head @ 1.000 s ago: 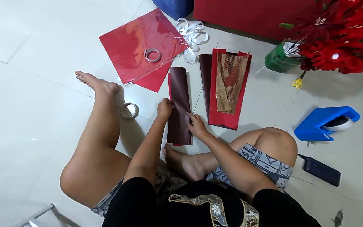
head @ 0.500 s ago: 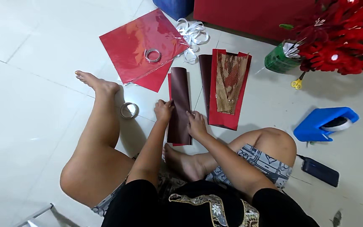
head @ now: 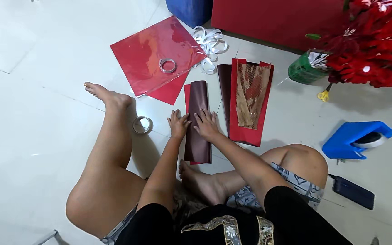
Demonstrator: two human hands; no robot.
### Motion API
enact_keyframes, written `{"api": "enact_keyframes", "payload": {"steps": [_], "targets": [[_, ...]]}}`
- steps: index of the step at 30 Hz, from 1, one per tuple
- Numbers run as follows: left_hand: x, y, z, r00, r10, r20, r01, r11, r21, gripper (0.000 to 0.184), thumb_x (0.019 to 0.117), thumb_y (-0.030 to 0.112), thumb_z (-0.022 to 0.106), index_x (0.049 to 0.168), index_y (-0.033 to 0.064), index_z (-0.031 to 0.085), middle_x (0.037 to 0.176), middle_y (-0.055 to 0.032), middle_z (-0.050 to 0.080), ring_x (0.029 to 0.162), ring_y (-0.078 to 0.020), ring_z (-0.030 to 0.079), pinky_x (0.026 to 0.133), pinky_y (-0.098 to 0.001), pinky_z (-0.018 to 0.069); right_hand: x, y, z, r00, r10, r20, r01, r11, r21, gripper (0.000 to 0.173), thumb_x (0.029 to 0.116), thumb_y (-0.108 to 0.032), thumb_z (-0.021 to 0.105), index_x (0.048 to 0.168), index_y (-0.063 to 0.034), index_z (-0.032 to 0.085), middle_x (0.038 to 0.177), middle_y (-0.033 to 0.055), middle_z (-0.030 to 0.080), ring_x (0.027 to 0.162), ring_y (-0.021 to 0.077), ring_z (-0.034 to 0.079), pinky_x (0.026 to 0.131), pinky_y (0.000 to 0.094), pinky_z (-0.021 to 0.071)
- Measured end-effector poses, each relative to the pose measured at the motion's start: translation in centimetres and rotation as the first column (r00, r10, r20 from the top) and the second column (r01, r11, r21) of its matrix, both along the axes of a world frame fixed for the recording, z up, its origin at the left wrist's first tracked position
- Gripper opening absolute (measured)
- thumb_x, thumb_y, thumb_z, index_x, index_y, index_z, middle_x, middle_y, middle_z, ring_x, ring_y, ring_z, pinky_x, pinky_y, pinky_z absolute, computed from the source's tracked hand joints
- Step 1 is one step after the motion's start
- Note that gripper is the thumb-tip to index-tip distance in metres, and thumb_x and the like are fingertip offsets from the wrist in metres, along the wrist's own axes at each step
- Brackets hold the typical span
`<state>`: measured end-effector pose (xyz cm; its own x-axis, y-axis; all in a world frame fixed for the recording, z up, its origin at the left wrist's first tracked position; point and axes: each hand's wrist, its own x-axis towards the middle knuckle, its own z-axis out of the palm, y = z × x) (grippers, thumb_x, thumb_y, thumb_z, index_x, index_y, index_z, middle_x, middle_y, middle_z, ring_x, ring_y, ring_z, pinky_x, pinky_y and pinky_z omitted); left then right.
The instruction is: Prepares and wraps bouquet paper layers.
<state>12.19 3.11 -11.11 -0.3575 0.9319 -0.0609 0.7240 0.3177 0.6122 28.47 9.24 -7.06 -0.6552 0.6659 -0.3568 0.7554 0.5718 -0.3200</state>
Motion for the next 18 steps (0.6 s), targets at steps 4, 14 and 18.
{"api": "enact_keyframes", "payload": {"steps": [4, 14, 18], "targets": [[-0.1, -0.1, -0.1, 1.000, -0.007, 0.025, 0.007, 1.000, 0.002, 0.036, 0.0947, 0.030, 0.073, 0.129, 0.0189, 0.074, 0.156, -0.0269, 0.042, 0.152, -0.0481, 0.026, 0.119, -0.0735, 0.0120, 0.0, 0.3, -0.3, 1.000, 0.001, 0.006, -0.001, 1.000, 0.007, 0.065, 0.1085, -0.049, 0.041, 0.164, -0.0169, 0.031, 0.172, 0.0186, 0.014, 0.160, 0.0372, 0.002, 0.123, 0.0699, 0.0000], [-0.2, -0.1, -0.2, 0.998, -0.008, 0.057, 0.008, 1.000, 0.007, 0.038, 0.0930, 0.029, 0.076, 0.129, 0.0186, 0.073, 0.158, -0.0264, 0.041, 0.153, -0.0467, 0.023, 0.119, -0.0733, 0.0101, 0.6, 1.0, -1.2, 0.998, 0.027, -0.061, -0.026, 0.999, 0.019, 0.063, 0.1090, -0.045, 0.043, 0.162, -0.0130, 0.034, 0.171, 0.0241, 0.014, 0.160, 0.0391, 0.005, 0.128, 0.0577, 0.0079], [-0.1, -0.1, 0.0, 0.999, -0.007, 0.039, 0.007, 1.000, -0.012, 0.038, 0.0946, 0.031, 0.074, 0.130, 0.0184, 0.072, 0.158, -0.0258, 0.041, 0.153, -0.0464, 0.023, 0.119, -0.0733, 0.0109, 0.6, 1.0, -1.3, 0.995, 0.012, -0.098, -0.009, 1.000, 0.030, 0.062, 0.1084, -0.043, 0.045, 0.162, -0.0119, 0.036, 0.170, 0.0256, 0.016, 0.160, 0.0397, 0.008, 0.128, 0.0567, 0.0108]]}}
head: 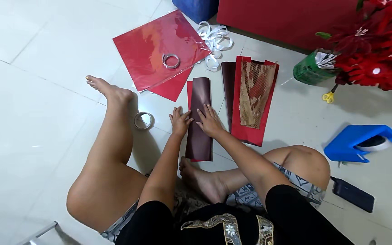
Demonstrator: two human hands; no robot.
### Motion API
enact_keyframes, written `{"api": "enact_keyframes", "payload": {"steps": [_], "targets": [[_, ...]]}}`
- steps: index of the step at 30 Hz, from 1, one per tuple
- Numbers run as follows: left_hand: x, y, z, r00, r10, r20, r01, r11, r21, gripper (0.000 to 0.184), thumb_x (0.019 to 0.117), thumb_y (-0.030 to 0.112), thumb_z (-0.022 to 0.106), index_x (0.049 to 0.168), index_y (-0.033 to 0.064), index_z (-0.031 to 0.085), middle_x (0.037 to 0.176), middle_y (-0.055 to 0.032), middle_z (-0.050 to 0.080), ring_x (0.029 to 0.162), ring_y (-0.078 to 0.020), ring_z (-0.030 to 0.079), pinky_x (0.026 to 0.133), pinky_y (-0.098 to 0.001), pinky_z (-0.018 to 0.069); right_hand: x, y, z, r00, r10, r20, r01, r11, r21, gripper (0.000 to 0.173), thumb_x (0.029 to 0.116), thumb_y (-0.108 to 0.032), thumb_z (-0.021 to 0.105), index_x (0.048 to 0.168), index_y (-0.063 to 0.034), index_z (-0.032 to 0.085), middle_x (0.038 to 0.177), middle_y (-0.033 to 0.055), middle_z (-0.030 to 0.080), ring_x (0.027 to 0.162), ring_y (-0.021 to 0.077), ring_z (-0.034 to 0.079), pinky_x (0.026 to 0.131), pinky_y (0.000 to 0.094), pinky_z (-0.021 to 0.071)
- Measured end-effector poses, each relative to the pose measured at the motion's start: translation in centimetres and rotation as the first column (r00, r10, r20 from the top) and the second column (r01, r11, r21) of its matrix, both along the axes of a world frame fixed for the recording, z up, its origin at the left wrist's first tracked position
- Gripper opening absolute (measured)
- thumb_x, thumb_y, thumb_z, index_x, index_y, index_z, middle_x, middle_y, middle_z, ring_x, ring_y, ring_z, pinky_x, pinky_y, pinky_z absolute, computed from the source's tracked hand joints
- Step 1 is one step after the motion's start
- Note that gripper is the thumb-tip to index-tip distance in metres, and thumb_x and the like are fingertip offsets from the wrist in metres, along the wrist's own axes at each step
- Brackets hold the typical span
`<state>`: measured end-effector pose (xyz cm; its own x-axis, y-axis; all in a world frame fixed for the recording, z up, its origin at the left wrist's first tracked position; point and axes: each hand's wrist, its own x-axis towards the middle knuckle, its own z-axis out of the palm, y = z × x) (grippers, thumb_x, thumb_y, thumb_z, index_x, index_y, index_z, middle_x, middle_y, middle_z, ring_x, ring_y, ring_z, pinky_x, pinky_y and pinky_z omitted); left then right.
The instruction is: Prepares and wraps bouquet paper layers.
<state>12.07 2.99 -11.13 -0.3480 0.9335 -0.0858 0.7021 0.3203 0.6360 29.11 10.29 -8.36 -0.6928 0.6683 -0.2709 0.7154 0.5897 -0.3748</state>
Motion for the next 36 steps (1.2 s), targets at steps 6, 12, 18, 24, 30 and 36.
{"api": "enact_keyframes", "payload": {"steps": [6, 12, 18, 24, 30, 36], "targets": [[0.0, 0.0, 0.0, 1.000, -0.005, 0.009, 0.005, 1.000, 0.002, 0.039, 0.0945, 0.031, 0.074, 0.131, 0.0183, 0.072, 0.158, -0.0262, 0.041, 0.153, -0.0470, 0.023, 0.119, -0.0733, 0.0110, 0.0, 0.3, -0.2, 1.000, 0.006, 0.006, -0.006, 1.000, 0.006, 0.063, 0.1088, -0.044, 0.044, 0.162, -0.0114, 0.035, 0.170, 0.0258, 0.014, 0.160, 0.0384, 0.007, 0.129, 0.0538, 0.0118], [-0.1, -0.1, 0.0, 1.000, -0.002, 0.021, 0.002, 1.000, 0.001, 0.038, 0.0940, 0.030, 0.075, 0.130, 0.0176, 0.072, 0.158, -0.0254, 0.041, 0.154, -0.0461, 0.023, 0.120, -0.0725, 0.0103, -0.2, 0.4, -0.1, 1.000, -0.006, 0.010, 0.006, 1.000, -0.003, 0.063, 0.1087, -0.043, 0.045, 0.162, -0.0107, 0.034, 0.170, 0.0263, 0.014, 0.160, 0.0382, 0.007, 0.129, 0.0526, 0.0124], [-0.1, -0.1, 0.2, 1.000, -0.006, 0.024, 0.007, 1.000, -0.005, 0.038, 0.0947, 0.030, 0.074, 0.131, 0.0177, 0.072, 0.158, -0.0250, 0.041, 0.154, -0.0454, 0.022, 0.120, -0.0720, 0.0088, -0.2, 0.4, -0.3, 0.999, 0.004, 0.044, -0.004, 1.000, 0.010, 0.064, 0.1091, -0.047, 0.042, 0.163, -0.0125, 0.033, 0.171, 0.0237, 0.015, 0.160, 0.0372, 0.007, 0.128, 0.0582, 0.0062], [-0.1, 0.0, 0.1, 1.000, -0.006, 0.017, 0.006, 1.000, -0.016, 0.039, 0.0948, 0.031, 0.074, 0.132, 0.0191, 0.072, 0.159, -0.0253, 0.040, 0.154, -0.0453, 0.022, 0.120, -0.0715, 0.0094, -0.1, 1.0, -0.5, 0.998, 0.016, 0.053, -0.017, 1.000, 0.022, 0.066, 0.1088, -0.050, 0.041, 0.163, -0.0137, 0.033, 0.171, 0.0216, 0.015, 0.160, 0.0349, 0.008, 0.127, 0.0605, 0.0041], [0.0, -0.1, 0.4, 1.000, -0.018, 0.009, 0.018, 1.000, -0.020, 0.039, 0.0951, 0.030, 0.073, 0.134, 0.0215, 0.071, 0.159, -0.0253, 0.039, 0.154, -0.0460, 0.022, 0.119, -0.0736, 0.0104, -0.1, 2.1, -0.1, 1.000, 0.015, 0.021, -0.015, 0.999, 0.029, 0.066, 0.1078, -0.051, 0.044, 0.163, -0.0155, 0.035, 0.171, 0.0216, 0.018, 0.160, 0.0355, 0.010, 0.127, 0.0623, 0.0048], [0.0, 0.1, 0.5, 0.999, -0.051, -0.014, 0.049, 0.996, -0.072, 0.036, 0.0971, 0.031, 0.070, 0.133, 0.0264, 0.071, 0.162, -0.0240, 0.035, 0.154, -0.0475, 0.018, 0.118, -0.0744, 0.0096, 0.0, 4.2, -0.1, 0.999, 0.009, 0.039, -0.011, 0.999, 0.049, 0.069, 0.1071, -0.053, 0.045, 0.163, -0.0151, 0.032, 0.171, 0.0208, 0.018, 0.160, 0.0354, 0.010, 0.126, 0.0642, 0.0049]]}}
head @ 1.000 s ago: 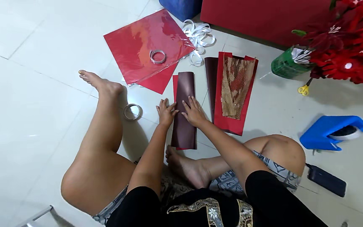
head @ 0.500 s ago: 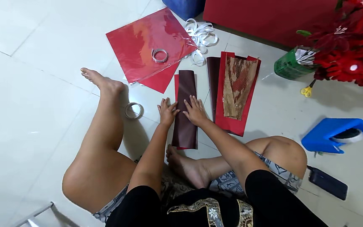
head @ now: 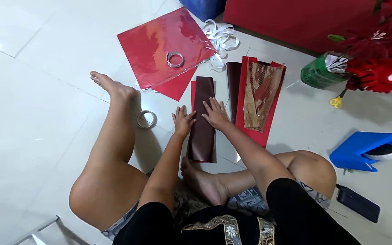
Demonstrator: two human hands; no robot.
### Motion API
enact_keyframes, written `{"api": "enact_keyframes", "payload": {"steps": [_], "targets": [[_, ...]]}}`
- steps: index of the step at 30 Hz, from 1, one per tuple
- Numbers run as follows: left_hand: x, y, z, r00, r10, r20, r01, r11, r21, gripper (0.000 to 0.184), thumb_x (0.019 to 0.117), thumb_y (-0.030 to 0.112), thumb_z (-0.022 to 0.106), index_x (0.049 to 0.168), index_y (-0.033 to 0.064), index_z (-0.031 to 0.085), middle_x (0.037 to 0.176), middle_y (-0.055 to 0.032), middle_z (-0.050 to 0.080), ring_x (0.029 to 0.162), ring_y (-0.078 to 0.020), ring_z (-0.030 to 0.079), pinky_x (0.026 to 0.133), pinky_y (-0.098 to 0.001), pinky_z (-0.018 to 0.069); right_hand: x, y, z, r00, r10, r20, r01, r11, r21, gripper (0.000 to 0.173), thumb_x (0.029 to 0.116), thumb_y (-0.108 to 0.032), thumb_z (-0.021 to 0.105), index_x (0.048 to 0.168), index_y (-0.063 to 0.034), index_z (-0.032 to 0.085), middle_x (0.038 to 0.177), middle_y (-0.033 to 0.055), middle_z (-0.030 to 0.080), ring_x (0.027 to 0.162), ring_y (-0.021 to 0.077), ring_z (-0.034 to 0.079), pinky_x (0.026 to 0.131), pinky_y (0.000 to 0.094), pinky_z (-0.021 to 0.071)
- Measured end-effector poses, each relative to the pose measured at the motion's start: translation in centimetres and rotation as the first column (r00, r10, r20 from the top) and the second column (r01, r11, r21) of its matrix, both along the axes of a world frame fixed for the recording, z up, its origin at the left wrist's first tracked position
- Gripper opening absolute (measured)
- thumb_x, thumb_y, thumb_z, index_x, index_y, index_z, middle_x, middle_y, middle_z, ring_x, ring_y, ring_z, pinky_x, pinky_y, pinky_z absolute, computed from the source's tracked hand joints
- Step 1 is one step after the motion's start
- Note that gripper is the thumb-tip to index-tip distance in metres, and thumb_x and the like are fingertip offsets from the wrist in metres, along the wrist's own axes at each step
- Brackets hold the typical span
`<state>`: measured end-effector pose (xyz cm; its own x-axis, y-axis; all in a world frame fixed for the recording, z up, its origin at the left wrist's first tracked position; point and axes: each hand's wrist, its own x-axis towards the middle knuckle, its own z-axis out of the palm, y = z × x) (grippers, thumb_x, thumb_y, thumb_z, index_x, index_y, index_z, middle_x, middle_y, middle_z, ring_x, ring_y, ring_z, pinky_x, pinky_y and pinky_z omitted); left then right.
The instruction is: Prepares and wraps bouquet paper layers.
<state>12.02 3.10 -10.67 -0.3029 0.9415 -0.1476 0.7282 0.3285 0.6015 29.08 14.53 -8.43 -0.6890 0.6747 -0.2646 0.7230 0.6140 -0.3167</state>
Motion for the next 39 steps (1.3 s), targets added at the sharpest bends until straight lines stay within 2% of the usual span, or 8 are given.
{"api": "enact_keyframes", "payload": {"steps": [7, 14, 19, 27, 30, 32, 36, 39], "targets": [[0.0, -0.1, 0.0, 1.000, 0.004, 0.012, -0.004, 1.000, 0.003, 0.036, 0.0974, 0.033, 0.069, 0.133, 0.0268, 0.071, 0.163, -0.0224, 0.035, 0.155, -0.0459, 0.017, 0.119, -0.0735, 0.0073, -0.6, 4.5, -0.5, 1.000, -0.029, -0.012, 0.030, 0.994, 0.107, 0.075, 0.1057, -0.054, 0.048, 0.163, -0.0088, 0.031, 0.169, 0.0203, 0.023, 0.158, 0.0379, 0.017, 0.124, 0.0667, 0.0104], [-0.1, -0.1, 0.0, 1.000, 0.000, 0.021, 0.001, 1.000, -0.009, 0.036, 0.0979, 0.034, 0.068, 0.133, 0.0286, 0.071, 0.163, -0.0223, 0.035, 0.156, -0.0457, 0.016, 0.119, -0.0733, 0.0061, -2.6, 9.5, 1.9, 0.994, -0.090, 0.064, 0.090, 0.996, -0.005, 0.077, 0.1070, -0.052, 0.047, 0.163, -0.0039, 0.025, 0.170, 0.0185, 0.023, 0.159, 0.0397, 0.015, 0.124, 0.0661, 0.0139], [0.0, 0.0, 0.3, 1.000, 0.000, 0.025, 0.001, 0.999, -0.040, 0.036, 0.0981, 0.035, 0.068, 0.134, 0.0289, 0.070, 0.164, -0.0207, 0.034, 0.156, -0.0443, 0.015, 0.120, -0.0717, 0.0067, -2.3, 9.6, 2.9, 0.994, -0.047, 0.100, 0.050, 0.998, -0.030, 0.076, 0.1076, -0.050, 0.047, 0.163, -0.0026, 0.026, 0.169, 0.0203, 0.024, 0.159, 0.0393, 0.014, 0.124, 0.0665, 0.0128], [0.1, -0.1, 0.6, 0.999, 0.014, 0.036, -0.013, 1.000, -0.009, 0.037, 0.0960, 0.032, 0.072, 0.132, 0.0261, 0.071, 0.163, -0.0211, 0.035, 0.156, -0.0438, 0.016, 0.119, -0.0735, 0.0069, 2.3, 2.1, 2.4, 0.992, 0.109, 0.069, -0.108, 0.994, -0.004, 0.079, 0.1062, -0.052, 0.049, 0.162, -0.0006, 0.028, 0.168, 0.0197, 0.027, 0.159, 0.0347, 0.018, 0.125, 0.0641, 0.0137], [0.1, 0.0, 0.5, 0.999, 0.020, 0.040, -0.020, 1.000, -0.011, 0.037, 0.0953, 0.030, 0.073, 0.132, 0.0263, 0.071, 0.163, -0.0214, 0.034, 0.156, -0.0436, 0.015, 0.119, -0.0735, 0.0063, 4.4, -1.5, 2.6, 0.976, 0.192, 0.101, -0.182, 0.978, -0.106, 0.083, 0.1070, -0.055, 0.043, 0.162, 0.0031, 0.022, 0.170, 0.0212, 0.019, 0.160, 0.0323, 0.011, 0.127, 0.0611, 0.0076], [0.0, 0.0, 0.4, 0.999, 0.018, 0.041, -0.018, 1.000, -0.015, 0.038, 0.0953, 0.030, 0.073, 0.133, 0.0262, 0.071, 0.164, -0.0214, 0.034, 0.156, -0.0435, 0.014, 0.119, -0.0739, 0.0057, 5.8, -3.8, 2.6, 0.965, 0.248, 0.091, -0.230, 0.958, -0.168, 0.085, 0.1070, -0.056, 0.040, 0.162, 0.0044, 0.018, 0.171, 0.0224, 0.017, 0.160, 0.0330, 0.010, 0.128, 0.0600, 0.0058], [0.0, 0.0, 0.4, 0.998, 0.022, 0.051, -0.021, 1.000, -0.006, 0.038, 0.0946, 0.028, 0.074, 0.132, 0.0254, 0.071, 0.164, -0.0214, 0.033, 0.157, -0.0433, 0.013, 0.119, -0.0742, 0.0054, 8.4, -8.1, 2.5, 0.920, 0.389, 0.051, -0.365, 0.897, -0.249, 0.087, 0.1053, -0.054, 0.047, 0.162, 0.0053, 0.019, 0.170, 0.0239, 0.016, 0.160, 0.0356, 0.013, 0.127, 0.0605, 0.0086], [0.0, 0.1, 0.5, 0.998, 0.024, 0.051, -0.024, 1.000, -0.013, 0.038, 0.0946, 0.029, 0.074, 0.132, 0.0254, 0.071, 0.164, -0.0213, 0.033, 0.157, -0.0434, 0.013, 0.119, -0.0738, 0.0055, 9.8, -11.2, 3.1, 0.848, 0.527, 0.051, -0.483, 0.811, -0.331, 0.085, 0.1050, -0.054, 0.049, 0.161, 0.0046, 0.023, 0.170, 0.0264, 0.013, 0.159, 0.0389, 0.012, 0.127, 0.0604, 0.0096]]}}
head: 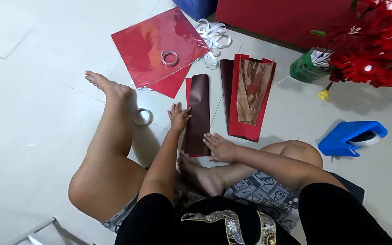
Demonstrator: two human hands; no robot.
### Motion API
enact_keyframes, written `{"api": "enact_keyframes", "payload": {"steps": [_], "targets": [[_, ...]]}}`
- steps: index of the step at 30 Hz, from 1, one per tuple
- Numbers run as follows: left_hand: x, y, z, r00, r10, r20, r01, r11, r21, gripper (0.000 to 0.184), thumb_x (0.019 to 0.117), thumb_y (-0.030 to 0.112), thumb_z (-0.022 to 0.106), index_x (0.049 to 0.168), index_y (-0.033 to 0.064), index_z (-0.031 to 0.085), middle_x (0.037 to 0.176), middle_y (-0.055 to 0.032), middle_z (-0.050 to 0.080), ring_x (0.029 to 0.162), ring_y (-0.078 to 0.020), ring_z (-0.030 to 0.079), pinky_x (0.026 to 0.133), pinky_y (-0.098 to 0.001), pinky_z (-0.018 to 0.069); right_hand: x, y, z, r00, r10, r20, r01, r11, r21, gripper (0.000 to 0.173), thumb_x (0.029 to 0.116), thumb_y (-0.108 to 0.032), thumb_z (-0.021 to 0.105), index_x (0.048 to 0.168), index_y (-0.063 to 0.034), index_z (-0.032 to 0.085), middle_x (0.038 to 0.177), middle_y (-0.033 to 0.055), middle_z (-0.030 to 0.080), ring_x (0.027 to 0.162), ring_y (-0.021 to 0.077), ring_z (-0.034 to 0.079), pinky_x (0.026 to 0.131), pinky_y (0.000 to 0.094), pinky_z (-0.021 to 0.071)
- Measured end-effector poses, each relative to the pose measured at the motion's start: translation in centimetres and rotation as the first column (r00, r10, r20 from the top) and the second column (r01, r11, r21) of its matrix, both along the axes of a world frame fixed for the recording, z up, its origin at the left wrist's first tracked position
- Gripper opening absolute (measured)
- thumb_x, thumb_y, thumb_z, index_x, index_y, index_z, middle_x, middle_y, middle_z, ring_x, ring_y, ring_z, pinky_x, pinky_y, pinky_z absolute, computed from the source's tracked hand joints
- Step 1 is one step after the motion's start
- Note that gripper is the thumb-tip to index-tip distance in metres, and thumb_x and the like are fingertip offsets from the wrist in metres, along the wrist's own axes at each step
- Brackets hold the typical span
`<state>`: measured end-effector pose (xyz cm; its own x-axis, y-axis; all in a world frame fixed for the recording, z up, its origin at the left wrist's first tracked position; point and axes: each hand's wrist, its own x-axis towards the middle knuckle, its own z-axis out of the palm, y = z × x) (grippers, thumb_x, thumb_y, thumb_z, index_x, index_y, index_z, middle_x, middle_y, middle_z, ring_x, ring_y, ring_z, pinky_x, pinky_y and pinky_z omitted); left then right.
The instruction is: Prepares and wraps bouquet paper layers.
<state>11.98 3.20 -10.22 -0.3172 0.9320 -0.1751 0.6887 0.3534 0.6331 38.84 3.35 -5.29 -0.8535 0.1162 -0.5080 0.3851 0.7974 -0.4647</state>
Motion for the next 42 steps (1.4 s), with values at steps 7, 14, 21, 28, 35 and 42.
{"api": "enact_keyframes", "payload": {"steps": [7, 14, 21, 28, 35, 42], "targets": [[0.0, 0.1, 0.0, 1.000, -0.005, -0.018, 0.005, 1.000, 0.003, 0.038, 0.0948, 0.030, 0.074, 0.132, 0.0260, 0.071, 0.164, -0.0218, 0.033, 0.156, -0.0447, 0.015, 0.118, -0.0746, 0.0069, 1.4, -4.3, 2.1, 0.969, 0.212, 0.125, -0.176, 0.952, -0.252, 0.077, 0.1074, -0.049, 0.048, 0.161, 0.0032, 0.027, 0.169, 0.0266, 0.016, 0.159, 0.0407, 0.014, 0.127, 0.0582, 0.0121], [0.0, -0.2, -0.6, 0.998, -0.016, -0.054, 0.019, 0.998, 0.062, 0.037, 0.0966, 0.031, 0.071, 0.132, 0.0226, 0.071, 0.161, -0.0246, 0.037, 0.155, -0.0471, 0.019, 0.118, -0.0749, 0.0091, 1.2, -3.8, 1.6, 0.919, -0.028, -0.394, -0.036, 0.987, -0.155, 0.033, 0.1074, -0.019, 0.051, 0.127, 0.0008, 0.069, 0.112, 0.0191, 0.075, 0.105, 0.0345, 0.074, 0.096, 0.0536, 0.0568], [0.6, -0.7, -0.9, 0.982, -0.112, -0.151, 0.121, 0.991, 0.053, 0.036, 0.1043, 0.032, 0.058, 0.138, 0.0233, 0.067, 0.159, -0.0087, 0.046, 0.154, -0.0400, 0.026, 0.115, -0.0795, 0.0066, -4.5, 0.3, 0.5, 0.923, -0.333, -0.192, 0.358, 0.927, 0.115, 0.076, 0.1068, -0.045, 0.048, 0.161, 0.0032, 0.026, 0.170, 0.0227, 0.019, 0.160, 0.0353, 0.012, 0.127, 0.0618, 0.0062], [2.1, -0.2, 0.7, 0.972, -0.115, -0.204, 0.112, 0.993, -0.028, 0.035, 0.1063, 0.022, 0.052, 0.137, 0.0163, 0.066, 0.156, -0.0110, 0.051, 0.154, -0.0375, 0.028, 0.119, -0.0754, 0.0072, -5.9, 4.4, -2.4, 0.896, -0.436, -0.084, 0.443, 0.867, 0.230, 0.089, 0.1037, -0.063, 0.041, 0.164, -0.0011, 0.018, 0.173, 0.0180, 0.012, 0.161, 0.0332, 0.006, 0.123, 0.0704, -0.0014], [9.4, -0.8, 0.2, 0.984, -0.042, -0.175, 0.037, 0.999, -0.030, 0.051, 0.1094, 0.027, 0.037, 0.153, 0.0014, 0.046, 0.160, -0.0218, 0.041, 0.152, -0.0379, 0.033, 0.126, -0.0539, 0.0222, -5.7, 4.6, -2.7, 0.905, -0.423, -0.055, 0.425, 0.882, 0.203, 0.069, 0.1072, -0.032, 0.038, 0.165, -0.0015, 0.015, 0.174, 0.0137, 0.004, 0.161, 0.0276, -0.002, 0.123, 0.0689, -0.0066], [10.4, -3.1, -1.2, 0.935, -0.090, -0.344, 0.050, 0.991, -0.124, 0.069, 0.1072, 0.048, 0.029, 0.161, 0.0053, 0.031, 0.169, -0.0180, 0.025, 0.157, -0.0375, 0.022, 0.125, -0.0587, 0.0166, -5.9, 7.5, -2.4, 0.902, -0.422, -0.085, 0.429, 0.867, 0.252, 0.060, 0.1106, -0.032, 0.030, 0.166, -0.0098, 0.022, 0.174, 0.0075, 0.014, 0.161, 0.0239, 0.005, 0.124, 0.0678, -0.0033]]}}
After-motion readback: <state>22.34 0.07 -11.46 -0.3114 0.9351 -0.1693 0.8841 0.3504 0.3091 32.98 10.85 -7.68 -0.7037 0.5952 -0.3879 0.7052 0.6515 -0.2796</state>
